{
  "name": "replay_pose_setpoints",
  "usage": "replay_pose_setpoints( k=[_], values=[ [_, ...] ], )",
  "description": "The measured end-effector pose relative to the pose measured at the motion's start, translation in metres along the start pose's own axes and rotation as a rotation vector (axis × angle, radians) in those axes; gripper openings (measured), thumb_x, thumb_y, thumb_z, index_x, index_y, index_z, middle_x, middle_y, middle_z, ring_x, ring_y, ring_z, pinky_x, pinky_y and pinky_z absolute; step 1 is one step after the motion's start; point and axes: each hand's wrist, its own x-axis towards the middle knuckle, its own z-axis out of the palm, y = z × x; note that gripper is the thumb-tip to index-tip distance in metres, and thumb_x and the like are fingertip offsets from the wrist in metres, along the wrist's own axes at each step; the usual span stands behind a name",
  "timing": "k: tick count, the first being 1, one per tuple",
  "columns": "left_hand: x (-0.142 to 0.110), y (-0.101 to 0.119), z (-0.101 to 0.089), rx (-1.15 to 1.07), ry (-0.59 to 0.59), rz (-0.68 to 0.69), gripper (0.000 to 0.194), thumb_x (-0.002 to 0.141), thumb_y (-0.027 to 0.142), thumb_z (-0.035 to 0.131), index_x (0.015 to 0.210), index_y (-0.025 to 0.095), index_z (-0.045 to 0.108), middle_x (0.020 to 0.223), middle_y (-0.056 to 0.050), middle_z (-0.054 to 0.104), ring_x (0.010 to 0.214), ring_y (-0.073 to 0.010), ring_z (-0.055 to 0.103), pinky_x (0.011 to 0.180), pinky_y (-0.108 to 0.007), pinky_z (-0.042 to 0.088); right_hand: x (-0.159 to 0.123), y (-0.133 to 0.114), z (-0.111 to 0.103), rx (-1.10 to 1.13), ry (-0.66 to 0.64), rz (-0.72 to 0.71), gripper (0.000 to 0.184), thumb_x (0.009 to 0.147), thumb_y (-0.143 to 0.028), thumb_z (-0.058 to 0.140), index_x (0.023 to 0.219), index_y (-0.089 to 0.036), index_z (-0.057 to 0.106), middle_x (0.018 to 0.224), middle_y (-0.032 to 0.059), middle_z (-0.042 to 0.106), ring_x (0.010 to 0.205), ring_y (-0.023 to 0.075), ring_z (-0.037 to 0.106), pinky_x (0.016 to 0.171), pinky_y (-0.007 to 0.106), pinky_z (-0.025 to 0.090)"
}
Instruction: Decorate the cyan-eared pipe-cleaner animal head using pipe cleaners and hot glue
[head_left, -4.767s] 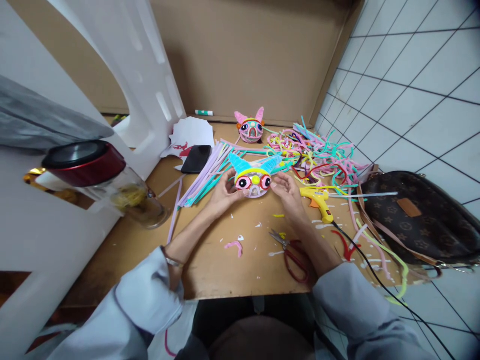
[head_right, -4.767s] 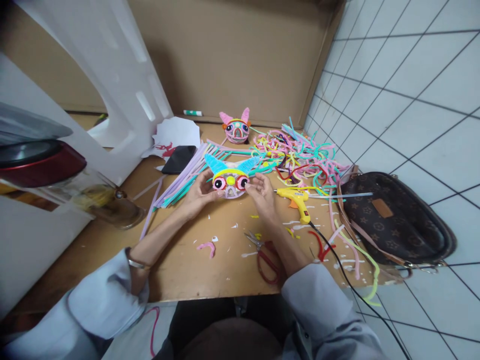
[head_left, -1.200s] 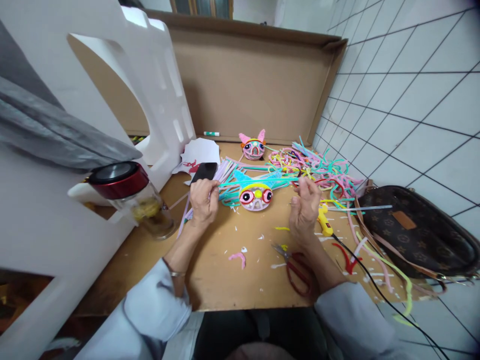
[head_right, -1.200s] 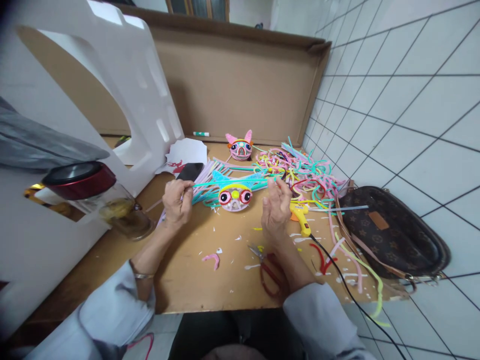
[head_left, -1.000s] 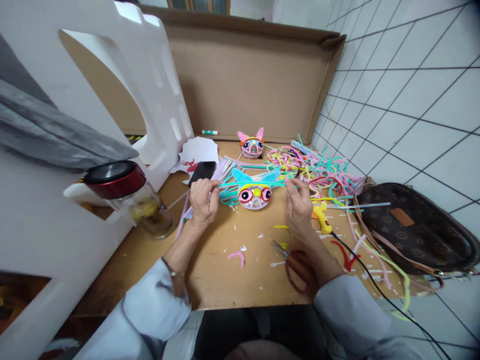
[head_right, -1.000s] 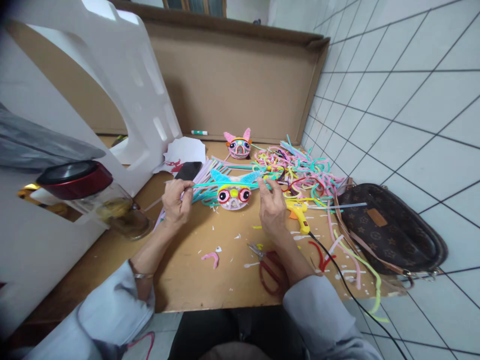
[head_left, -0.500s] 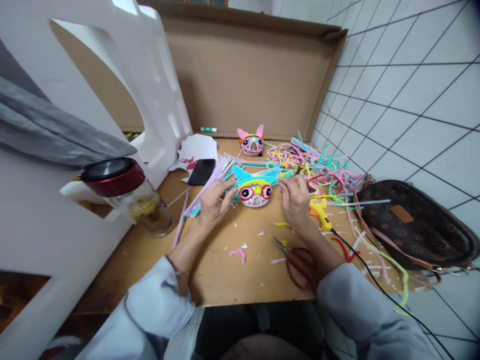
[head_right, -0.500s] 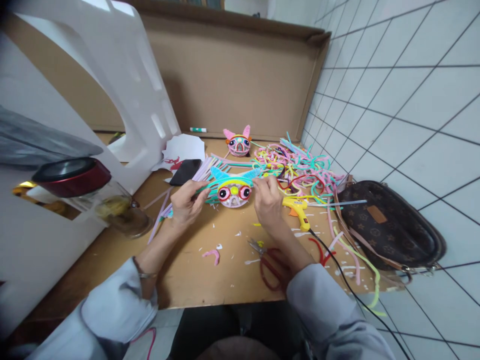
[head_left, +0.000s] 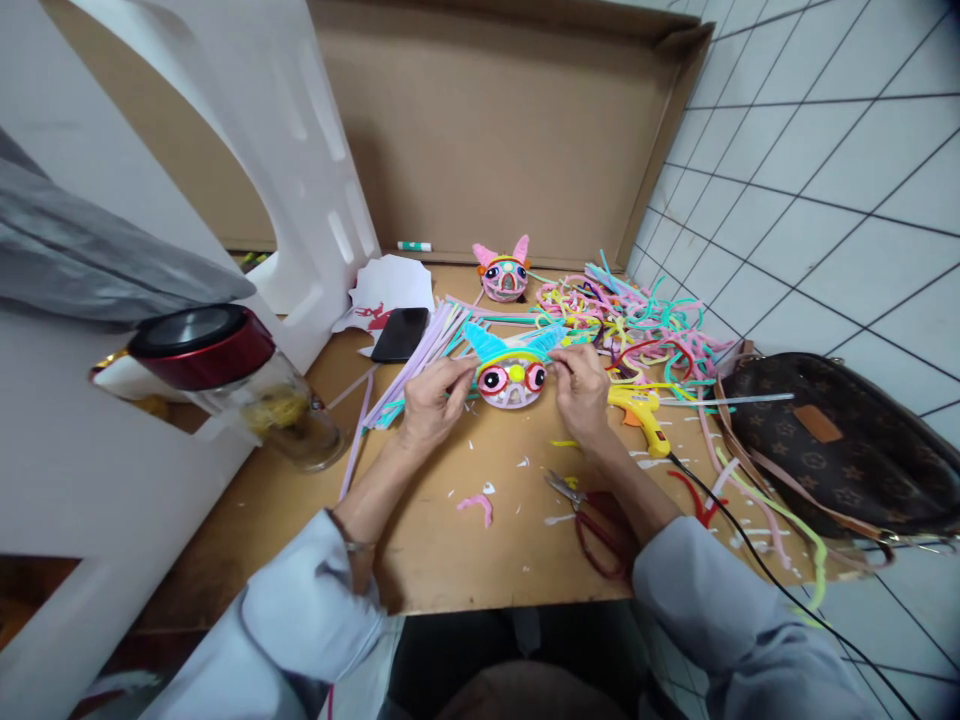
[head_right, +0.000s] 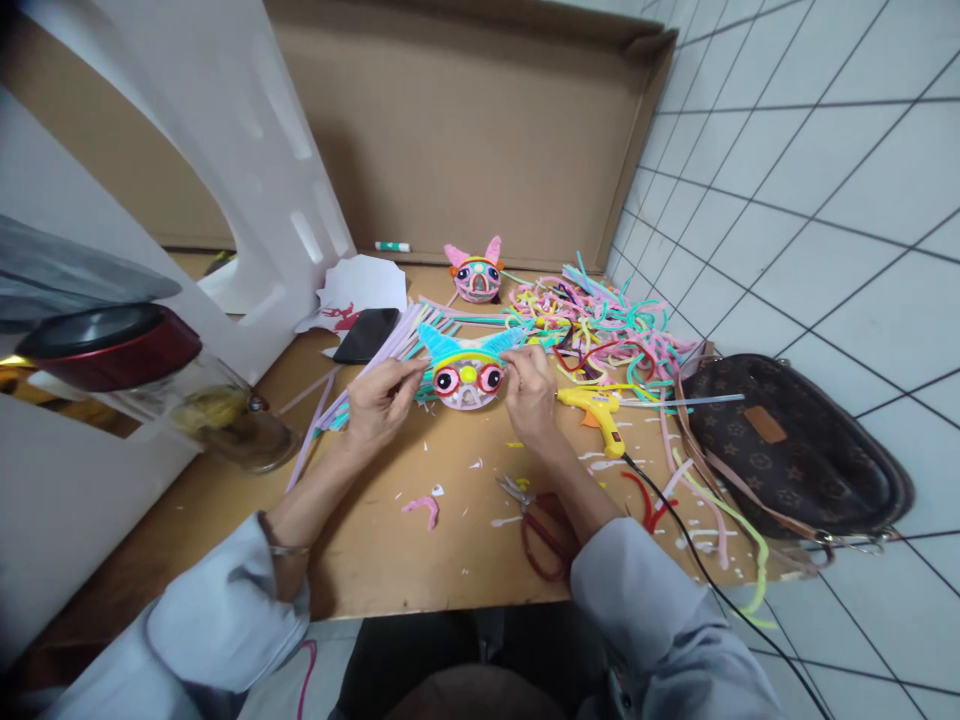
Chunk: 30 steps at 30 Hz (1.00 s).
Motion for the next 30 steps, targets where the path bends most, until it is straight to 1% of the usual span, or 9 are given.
replay_pose_setpoints(
  k=[3,7,10,13,18,24,30],
  values=[
    [0.0011,-0.0008,0.0022,0.014,-0.012,-0.033,0.026,0.099,0.03,0.051,0.101,0.018,0.074,0.088,-0.008,0.076,0.077,-0.0165,0.069,0.072,-0.029,0.055,0.0003,-0.0003,0.0003,-0.001,0.018,0.001,0.021,0.091,-0.017,0.052,0.089,-0.023,0.072,0.091,0.0066,0.064,0.086,0.0219,0.064,0.076,0.036,0.054],
    [0.0017,-0.0018,0.0041,-0.005,0.0,-0.022,0.021,0.097,0.027,0.054,0.098,0.018,0.073,0.089,-0.008,0.076,0.08,-0.0168,0.069,0.074,-0.029,0.055,0.0001,-0.003,0.0,-0.001,0.008,-0.017,0.022,0.094,-0.018,0.051,0.088,-0.023,0.071,0.087,0.0055,0.066,0.083,0.021,0.064,0.078,0.035,0.052],
    [0.0006,-0.0025,0.0052,-0.028,0.014,-0.014,0.02,0.097,0.024,0.055,0.102,0.018,0.073,0.091,-0.007,0.076,0.08,-0.0162,0.069,0.076,-0.029,0.054,-0.0001,-0.0031,0.0008,-0.001,0.009,-0.011,0.022,0.093,-0.017,0.05,0.088,-0.023,0.071,0.087,0.0055,0.067,0.085,0.0213,0.064,0.08,0.035,0.052],
    [-0.0007,-0.0034,0.0064,-0.021,-0.015,-0.016,0.024,0.097,0.022,0.052,0.107,0.019,0.074,0.09,-0.006,0.075,0.079,-0.0154,0.068,0.075,-0.029,0.054,0.0002,-0.0012,0.0025,0.013,-0.007,-0.006,0.021,0.091,-0.016,0.051,0.088,-0.023,0.07,0.087,0.0055,0.067,0.087,0.0218,0.064,0.081,0.036,0.052],
    [-0.0008,-0.0037,0.0071,0.018,-0.004,-0.019,0.024,0.096,0.021,0.054,0.103,0.021,0.076,0.094,-0.006,0.074,0.084,-0.0161,0.069,0.078,-0.03,0.055,0.0016,0.0015,0.0044,0.05,0.001,0.028,0.019,0.09,-0.018,0.051,0.086,-0.022,0.07,0.087,0.0051,0.069,0.086,0.0213,0.065,0.08,0.035,0.053],
    [0.0006,-0.003,0.0064,0.014,0.047,0.011,0.022,0.095,0.019,0.056,0.102,0.02,0.076,0.09,-0.006,0.072,0.082,-0.0153,0.068,0.076,-0.029,0.054,0.0018,0.0028,0.0058,0.074,-0.029,0.024,0.02,0.088,-0.015,0.051,0.085,-0.023,0.07,0.086,0.0044,0.07,0.086,0.0204,0.065,0.08,0.034,0.053],
    [0.0016,-0.0018,0.005,0.004,0.03,-0.011,0.023,0.096,0.021,0.054,0.105,0.02,0.074,0.091,-0.006,0.072,0.084,-0.0164,0.068,0.079,-0.03,0.055,0.0036,0.0001,0.0054,0.163,-0.015,0.044,0.02,0.086,-0.015,0.052,0.086,-0.022,0.071,0.088,0.0046,0.072,0.088,0.0203,0.067,0.082,0.035,0.055]
  ],
)
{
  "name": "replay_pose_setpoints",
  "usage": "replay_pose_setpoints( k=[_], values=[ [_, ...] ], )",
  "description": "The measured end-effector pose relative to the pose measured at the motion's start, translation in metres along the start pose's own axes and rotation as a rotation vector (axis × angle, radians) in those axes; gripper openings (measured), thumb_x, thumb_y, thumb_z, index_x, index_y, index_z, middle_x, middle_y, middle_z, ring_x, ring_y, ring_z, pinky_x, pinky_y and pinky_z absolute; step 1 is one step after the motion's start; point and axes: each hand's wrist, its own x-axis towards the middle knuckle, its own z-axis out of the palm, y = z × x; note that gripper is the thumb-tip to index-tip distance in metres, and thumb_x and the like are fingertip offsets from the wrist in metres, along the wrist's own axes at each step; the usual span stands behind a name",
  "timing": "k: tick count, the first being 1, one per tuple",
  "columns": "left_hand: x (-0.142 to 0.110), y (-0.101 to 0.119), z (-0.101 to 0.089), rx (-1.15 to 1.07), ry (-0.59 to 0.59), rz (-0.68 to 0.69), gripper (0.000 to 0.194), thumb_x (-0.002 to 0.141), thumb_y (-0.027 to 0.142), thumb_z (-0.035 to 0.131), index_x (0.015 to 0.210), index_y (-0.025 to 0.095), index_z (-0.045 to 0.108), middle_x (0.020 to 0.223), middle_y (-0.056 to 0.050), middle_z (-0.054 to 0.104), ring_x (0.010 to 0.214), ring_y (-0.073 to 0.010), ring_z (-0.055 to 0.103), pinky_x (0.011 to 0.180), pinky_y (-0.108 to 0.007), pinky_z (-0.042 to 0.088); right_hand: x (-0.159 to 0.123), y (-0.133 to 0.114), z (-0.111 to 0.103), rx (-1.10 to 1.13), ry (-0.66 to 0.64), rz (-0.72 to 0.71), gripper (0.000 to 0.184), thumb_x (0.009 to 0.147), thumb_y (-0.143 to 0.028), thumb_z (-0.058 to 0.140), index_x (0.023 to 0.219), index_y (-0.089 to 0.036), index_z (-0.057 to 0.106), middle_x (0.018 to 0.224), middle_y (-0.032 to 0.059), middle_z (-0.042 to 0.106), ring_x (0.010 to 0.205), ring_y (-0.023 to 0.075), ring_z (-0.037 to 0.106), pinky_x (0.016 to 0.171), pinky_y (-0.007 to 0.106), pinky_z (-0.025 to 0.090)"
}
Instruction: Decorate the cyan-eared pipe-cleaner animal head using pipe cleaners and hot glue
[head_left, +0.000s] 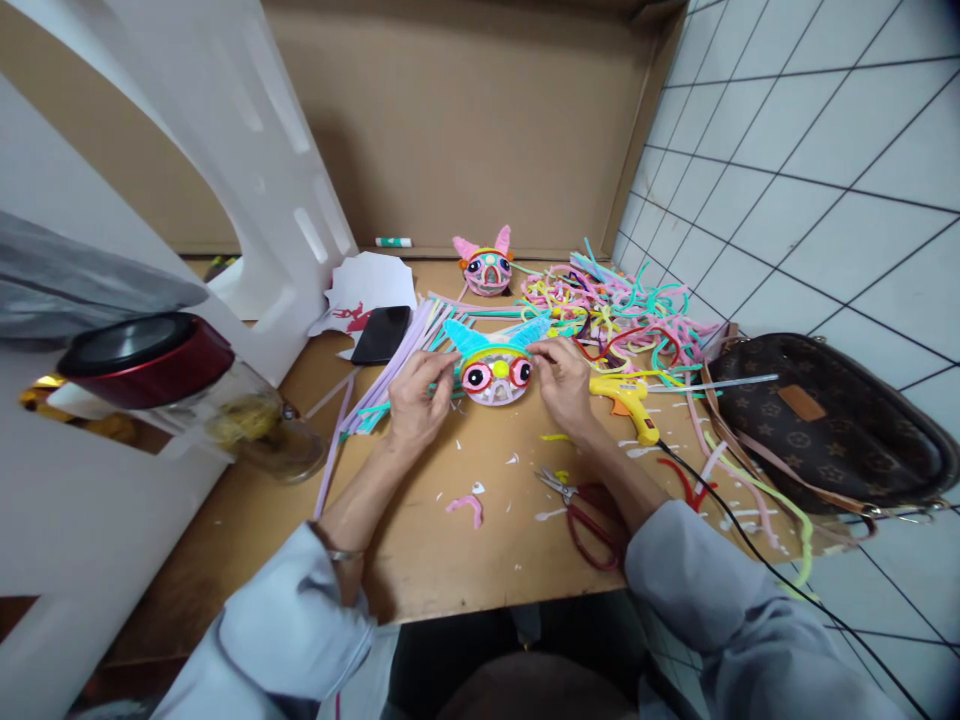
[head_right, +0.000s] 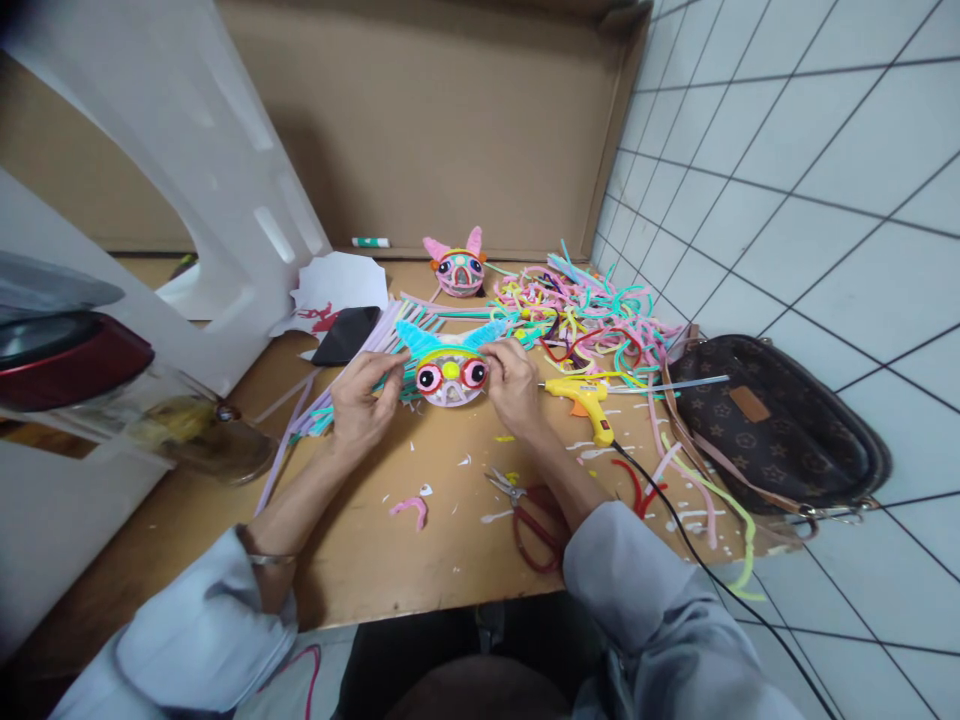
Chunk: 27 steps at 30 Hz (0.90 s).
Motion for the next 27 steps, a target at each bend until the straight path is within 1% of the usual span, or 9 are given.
replay_pose_setpoints(
  k=[2,6,9,13,17,23,27],
  values=[
    [0.0007,0.0015,-0.0012,-0.003,0.004,-0.009,0.023,0.097,0.022,0.053,0.105,0.02,0.074,0.092,-0.006,0.072,0.084,-0.0164,0.068,0.08,-0.03,0.055,0.0003,-0.0013,0.0009,0.062,0.01,0.031,0.018,0.085,-0.017,0.053,0.088,-0.022,0.071,0.088,0.0045,0.073,0.088,0.0202,0.068,0.081,0.035,0.056],
    [0.0028,0.005,-0.0045,0.005,0.026,-0.022,0.02,0.096,0.024,0.055,0.102,0.019,0.074,0.09,-0.005,0.071,0.081,-0.0161,0.066,0.077,-0.029,0.054,-0.0012,-0.0031,0.0047,0.233,0.006,0.151,0.018,0.087,-0.024,0.053,0.094,-0.021,0.069,0.091,0.0051,0.073,0.084,0.0187,0.071,0.079,0.034,0.06],
    [0.004,0.0061,-0.0058,0.01,0.063,-0.021,0.019,0.096,0.024,0.056,0.099,0.018,0.074,0.087,-0.005,0.071,0.079,-0.0159,0.065,0.076,-0.029,0.054,-0.0027,-0.0046,0.0064,0.282,-0.016,0.193,0.018,0.087,-0.026,0.054,0.096,-0.021,0.069,0.092,0.0049,0.074,0.086,0.0186,0.072,0.082,0.035,0.061],
    [0.004,0.0047,-0.005,0.001,0.08,-0.024,0.018,0.096,0.024,0.057,0.099,0.018,0.073,0.087,-0.005,0.071,0.078,-0.0153,0.064,0.074,-0.029,0.053,-0.0032,-0.0059,0.0063,0.328,-0.026,0.21,0.017,0.085,-0.025,0.058,0.097,-0.023,0.07,0.093,0.0033,0.076,0.088,0.0183,0.073,0.085,0.035,0.061],
    [0.0035,0.0042,-0.0039,-0.015,0.086,-0.026,0.018,0.097,0.025,0.056,0.098,0.017,0.072,0.087,-0.005,0.071,0.077,-0.0147,0.063,0.073,-0.028,0.051,-0.0041,-0.005,0.0063,0.343,-0.032,0.223,0.018,0.085,-0.025,0.059,0.099,-0.025,0.07,0.093,0.003,0.076,0.09,0.019,0.074,0.086,0.036,0.061],
    [0.0038,0.0058,-0.0046,-0.028,0.103,-0.02,0.016,0.097,0.023,0.057,0.098,0.017,0.072,0.088,-0.005,0.071,0.077,-0.0141,0.063,0.071,-0.027,0.051,-0.0053,-0.0025,0.0069,0.31,-0.054,0.208,0.022,0.085,-0.023,0.056,0.102,-0.024,0.07,0.096,0.0034,0.077,0.091,0.0194,0.074,0.087,0.037,0.06],
    [0.0038,0.0053,-0.0048,-0.018,0.092,-0.043,0.016,0.096,0.024,0.056,0.097,0.017,0.071,0.088,-0.005,0.071,0.078,-0.0145,0.063,0.072,-0.028,0.051,-0.0049,-0.0045,0.0054,0.263,-0.055,0.179,0.022,0.084,-0.021,0.055,0.1,-0.023,0.07,0.094,0.0038,0.077,0.09,0.0196,0.074,0.086,0.037,0.06]
  ],
)
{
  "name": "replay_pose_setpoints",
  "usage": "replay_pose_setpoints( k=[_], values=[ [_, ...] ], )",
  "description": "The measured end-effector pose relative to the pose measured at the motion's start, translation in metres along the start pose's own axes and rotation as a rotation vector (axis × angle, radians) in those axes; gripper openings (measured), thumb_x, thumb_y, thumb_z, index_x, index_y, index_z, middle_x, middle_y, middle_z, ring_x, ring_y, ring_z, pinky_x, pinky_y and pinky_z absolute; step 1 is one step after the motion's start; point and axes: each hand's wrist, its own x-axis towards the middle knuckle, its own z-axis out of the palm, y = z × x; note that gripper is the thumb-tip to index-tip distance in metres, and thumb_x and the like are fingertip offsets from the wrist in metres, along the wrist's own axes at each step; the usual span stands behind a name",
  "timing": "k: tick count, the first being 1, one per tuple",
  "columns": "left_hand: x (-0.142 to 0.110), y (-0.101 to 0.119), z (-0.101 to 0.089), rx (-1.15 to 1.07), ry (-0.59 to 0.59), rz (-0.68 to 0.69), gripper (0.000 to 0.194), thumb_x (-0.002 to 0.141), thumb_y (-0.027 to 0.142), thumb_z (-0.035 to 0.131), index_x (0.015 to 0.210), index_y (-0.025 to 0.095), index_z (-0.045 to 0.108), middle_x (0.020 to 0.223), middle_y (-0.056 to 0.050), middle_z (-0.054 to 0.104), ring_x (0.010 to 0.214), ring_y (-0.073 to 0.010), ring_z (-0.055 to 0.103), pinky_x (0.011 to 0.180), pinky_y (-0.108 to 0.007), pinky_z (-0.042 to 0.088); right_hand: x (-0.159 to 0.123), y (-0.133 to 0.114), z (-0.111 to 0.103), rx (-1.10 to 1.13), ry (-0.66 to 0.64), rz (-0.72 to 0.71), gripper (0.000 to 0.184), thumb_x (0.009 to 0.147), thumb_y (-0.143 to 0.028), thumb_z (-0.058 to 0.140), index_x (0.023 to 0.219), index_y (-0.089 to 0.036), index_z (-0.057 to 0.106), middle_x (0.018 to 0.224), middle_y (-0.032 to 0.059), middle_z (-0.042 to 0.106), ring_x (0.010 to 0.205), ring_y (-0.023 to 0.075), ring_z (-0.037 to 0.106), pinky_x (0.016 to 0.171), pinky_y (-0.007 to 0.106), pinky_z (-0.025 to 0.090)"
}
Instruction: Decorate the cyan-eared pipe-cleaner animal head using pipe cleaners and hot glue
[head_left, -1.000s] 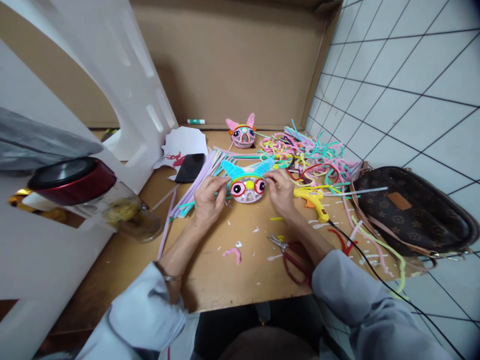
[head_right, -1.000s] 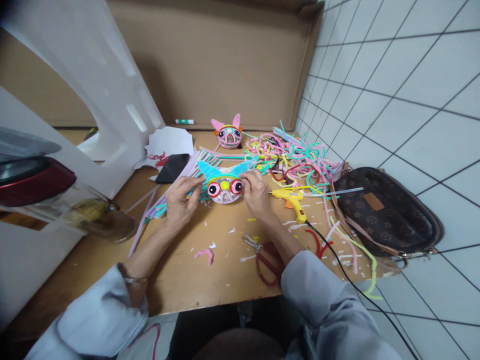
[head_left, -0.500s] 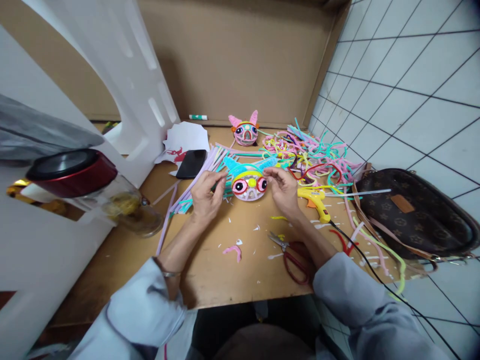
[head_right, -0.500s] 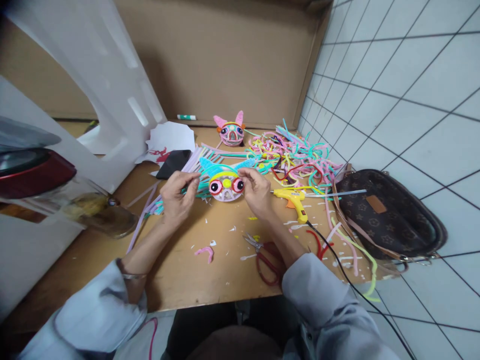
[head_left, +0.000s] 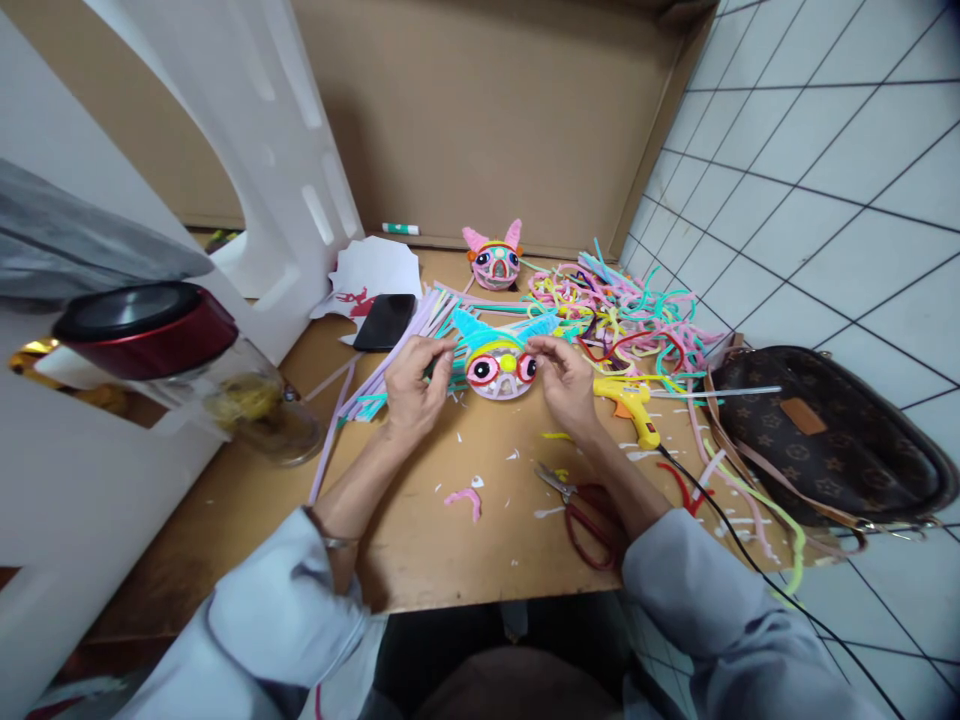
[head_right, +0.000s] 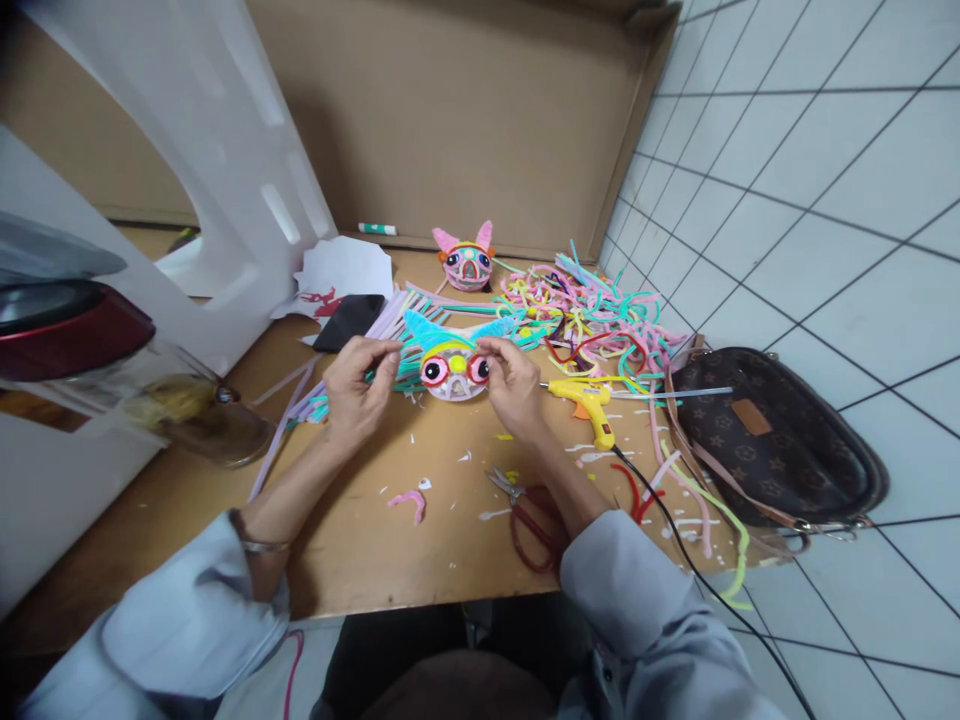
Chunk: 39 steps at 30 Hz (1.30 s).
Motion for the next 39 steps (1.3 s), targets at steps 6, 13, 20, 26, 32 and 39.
replay_pose_setpoints(
  k=[6,13,20,26,32,39],
  values=[
    [-0.003,-0.003,0.003,0.041,-0.033,0.016,0.02,0.094,0.016,0.051,0.098,0.017,0.071,0.084,-0.004,0.067,0.074,-0.0139,0.062,0.071,-0.027,0.05,0.0,-0.005,-0.003,-0.103,-0.002,-0.063,0.021,0.082,-0.019,0.055,0.097,-0.023,0.07,0.095,0.0047,0.077,0.089,0.0206,0.073,0.086,0.038,0.06],
    [-0.005,-0.005,0.007,0.088,-0.054,0.03,0.023,0.093,0.017,0.052,0.105,0.018,0.072,0.092,-0.005,0.071,0.08,-0.0153,0.066,0.071,-0.027,0.052,-0.002,-0.007,-0.003,-0.149,-0.015,-0.093,0.02,0.084,-0.019,0.054,0.097,-0.023,0.068,0.094,0.0052,0.076,0.088,0.0216,0.071,0.085,0.039,0.059],
    [-0.005,-0.006,0.008,0.047,-0.055,0.093,0.021,0.1,0.025,0.055,0.111,0.018,0.072,0.099,-0.009,0.076,0.084,-0.0159,0.069,0.077,-0.028,0.055,-0.002,-0.009,-0.003,-0.181,-0.023,-0.116,0.019,0.086,-0.019,0.052,0.095,-0.024,0.068,0.094,0.0048,0.075,0.089,0.0214,0.071,0.085,0.038,0.059],
    [-0.004,-0.007,0.013,0.014,-0.037,0.216,0.024,0.1,0.016,0.053,0.115,0.018,0.071,0.096,-0.008,0.076,0.084,-0.0145,0.07,0.077,-0.026,0.056,-0.003,-0.011,-0.003,-0.174,-0.025,-0.111,0.019,0.086,-0.019,0.052,0.095,-0.023,0.068,0.094,0.0051,0.076,0.091,0.0216,0.071,0.086,0.038,0.058],
    [-0.003,-0.007,0.012,0.031,0.002,0.248,0.019,0.097,0.016,0.058,0.108,0.019,0.074,0.095,-0.007,0.07,0.086,-0.0144,0.068,0.075,-0.025,0.056,-0.003,-0.01,-0.003,-0.156,-0.02,-0.09,0.019,0.086,-0.021,0.052,0.096,-0.023,0.068,0.093,0.0047,0.076,0.089,0.0213,0.071,0.086,0.037,0.058],
    [-0.005,-0.008,0.014,0.049,-0.115,0.175,0.025,0.097,0.017,0.051,0.106,0.02,0.074,0.092,-0.007,0.069,0.085,-0.0167,0.066,0.077,-0.03,0.055,-0.005,-0.009,-0.003,-0.124,-0.005,-0.05,0.019,0.086,-0.022,0.052,0.095,-0.023,0.069,0.094,0.0051,0.077,0.089,0.0207,0.072,0.085,0.037,0.06]
  ],
)
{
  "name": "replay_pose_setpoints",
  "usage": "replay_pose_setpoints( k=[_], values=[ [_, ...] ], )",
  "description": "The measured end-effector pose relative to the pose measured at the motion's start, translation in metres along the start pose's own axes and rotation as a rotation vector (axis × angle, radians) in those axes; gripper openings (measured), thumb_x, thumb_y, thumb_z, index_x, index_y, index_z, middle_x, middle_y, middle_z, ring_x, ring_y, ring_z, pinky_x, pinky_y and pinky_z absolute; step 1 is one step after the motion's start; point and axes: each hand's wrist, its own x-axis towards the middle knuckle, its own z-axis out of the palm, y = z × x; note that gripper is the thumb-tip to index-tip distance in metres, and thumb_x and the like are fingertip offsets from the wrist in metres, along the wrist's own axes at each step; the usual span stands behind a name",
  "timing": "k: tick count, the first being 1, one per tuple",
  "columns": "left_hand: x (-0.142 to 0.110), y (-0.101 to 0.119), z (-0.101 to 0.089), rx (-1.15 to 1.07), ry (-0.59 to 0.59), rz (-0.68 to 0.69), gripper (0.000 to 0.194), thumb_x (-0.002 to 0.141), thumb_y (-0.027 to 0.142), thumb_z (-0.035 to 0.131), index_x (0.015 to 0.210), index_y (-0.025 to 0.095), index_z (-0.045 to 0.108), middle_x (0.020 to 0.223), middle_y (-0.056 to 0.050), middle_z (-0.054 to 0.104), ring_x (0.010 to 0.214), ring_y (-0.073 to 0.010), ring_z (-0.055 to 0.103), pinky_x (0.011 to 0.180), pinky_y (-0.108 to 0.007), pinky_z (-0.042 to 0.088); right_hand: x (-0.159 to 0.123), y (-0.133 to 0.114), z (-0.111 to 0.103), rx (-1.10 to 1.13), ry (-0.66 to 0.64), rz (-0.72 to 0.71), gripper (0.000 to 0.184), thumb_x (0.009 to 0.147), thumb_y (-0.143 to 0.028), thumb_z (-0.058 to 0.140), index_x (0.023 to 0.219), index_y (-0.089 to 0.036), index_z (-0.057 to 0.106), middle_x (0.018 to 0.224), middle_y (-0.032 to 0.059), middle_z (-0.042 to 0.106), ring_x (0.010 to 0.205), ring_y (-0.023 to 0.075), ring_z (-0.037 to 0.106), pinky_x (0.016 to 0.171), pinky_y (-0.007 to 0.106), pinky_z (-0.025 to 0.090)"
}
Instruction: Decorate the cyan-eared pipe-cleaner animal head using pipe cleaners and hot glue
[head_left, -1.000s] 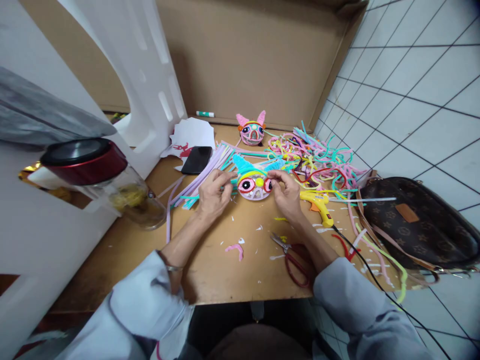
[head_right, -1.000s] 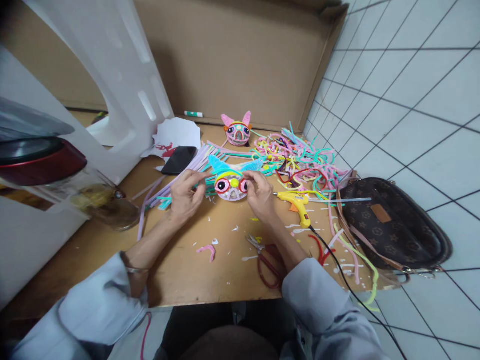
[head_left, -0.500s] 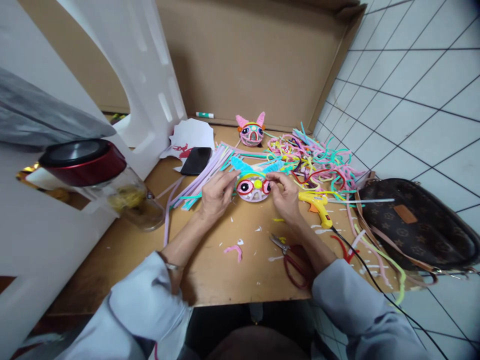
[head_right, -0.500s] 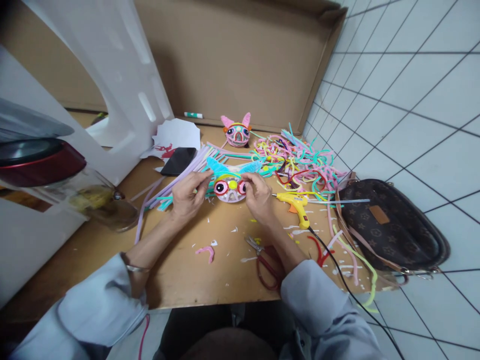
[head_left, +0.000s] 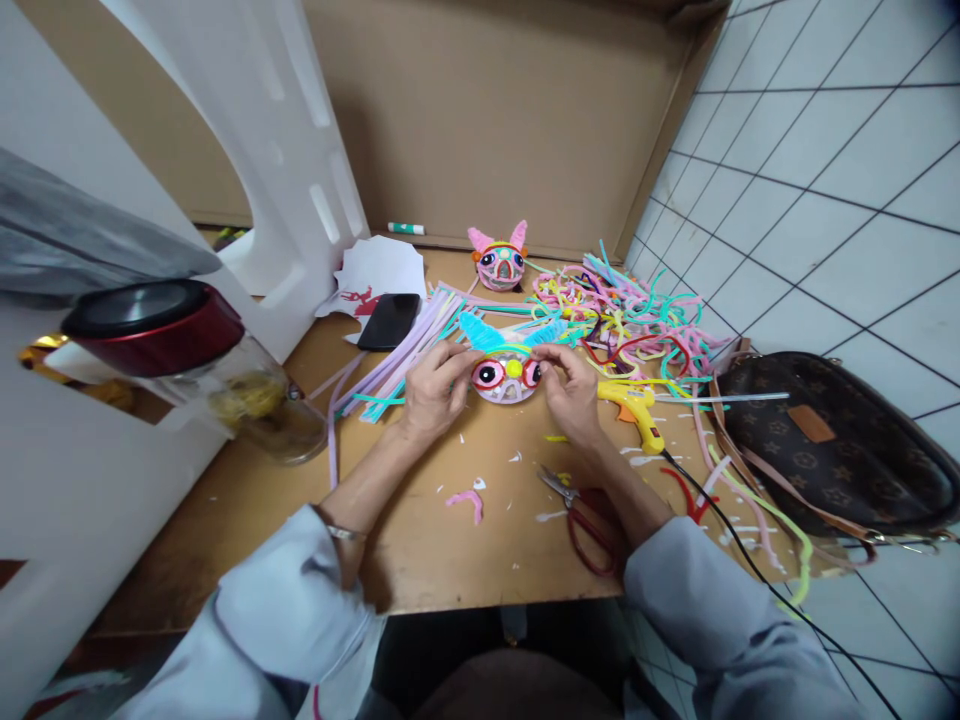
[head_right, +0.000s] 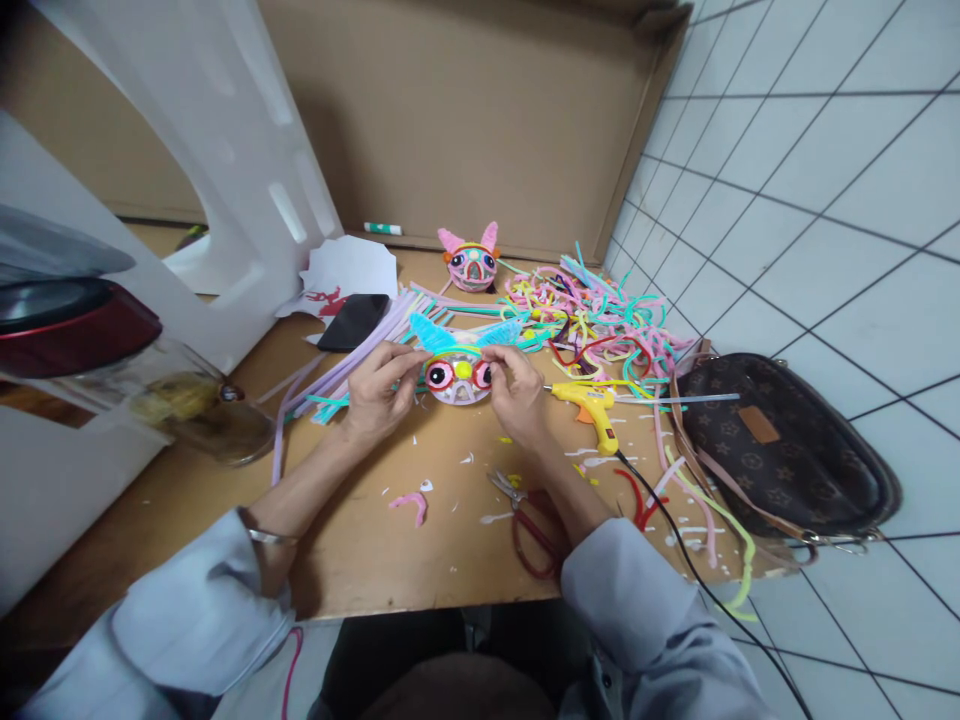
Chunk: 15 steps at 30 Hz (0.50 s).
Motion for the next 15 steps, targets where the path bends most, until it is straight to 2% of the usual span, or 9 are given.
replay_pose_setpoints(
  k=[9,15],
  values=[
    [-0.0018,0.0015,0.0003,-0.031,-0.003,0.017,0.03,0.095,0.011,0.047,0.106,0.019,0.074,0.092,-0.007,0.066,0.084,-0.0163,0.064,0.075,-0.029,0.052,-0.0006,-0.0031,0.0004,-0.011,0.019,-0.016,0.02,0.086,-0.021,0.052,0.092,-0.023,0.071,0.09,0.0043,0.077,0.086,0.0203,0.072,0.082,0.036,0.06],
    [-0.0022,0.0013,0.0014,-0.018,0.028,0.048,0.026,0.094,0.012,0.051,0.104,0.018,0.075,0.09,-0.006,0.066,0.084,-0.0167,0.066,0.075,-0.029,0.053,-0.001,-0.0038,0.0,-0.013,0.022,-0.021,0.02,0.085,-0.021,0.052,0.092,-0.023,0.071,0.089,0.0043,0.077,0.086,0.0204,0.073,0.081,0.036,0.06]
  ],
)
